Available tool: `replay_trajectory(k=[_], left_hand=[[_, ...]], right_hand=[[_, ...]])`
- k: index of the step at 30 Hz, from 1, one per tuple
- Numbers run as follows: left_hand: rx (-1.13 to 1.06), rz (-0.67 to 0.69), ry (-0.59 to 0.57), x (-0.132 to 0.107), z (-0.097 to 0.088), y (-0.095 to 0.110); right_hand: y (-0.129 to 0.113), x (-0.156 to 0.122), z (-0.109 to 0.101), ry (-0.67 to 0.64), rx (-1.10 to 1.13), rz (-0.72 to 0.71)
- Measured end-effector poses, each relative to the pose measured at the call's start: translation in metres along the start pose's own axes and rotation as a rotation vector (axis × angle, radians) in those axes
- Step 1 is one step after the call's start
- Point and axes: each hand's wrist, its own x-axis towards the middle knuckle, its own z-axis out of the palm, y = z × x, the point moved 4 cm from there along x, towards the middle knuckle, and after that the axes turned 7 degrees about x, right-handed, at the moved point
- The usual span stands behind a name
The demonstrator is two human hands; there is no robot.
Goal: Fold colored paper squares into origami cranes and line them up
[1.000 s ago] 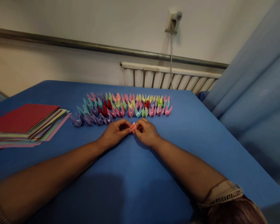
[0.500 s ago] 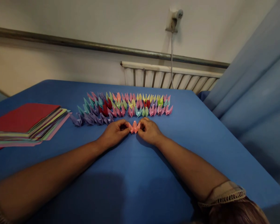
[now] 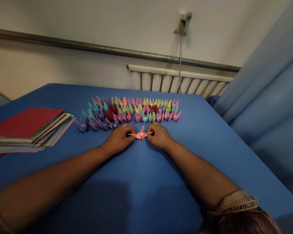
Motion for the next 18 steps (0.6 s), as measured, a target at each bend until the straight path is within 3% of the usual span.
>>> replay_trajectory(k=[10,18], left_hand=[[0.066,0.02,-0.033,-0.001,0.0,0.0],[0.011,0.007,0.014,0.001,0.001,-0.001]], right_hand=[[0.01,0.0,0.0,-0.037,0.053,0.044],[0.006,-0.001,0.001,0.023,0.092,0.056]])
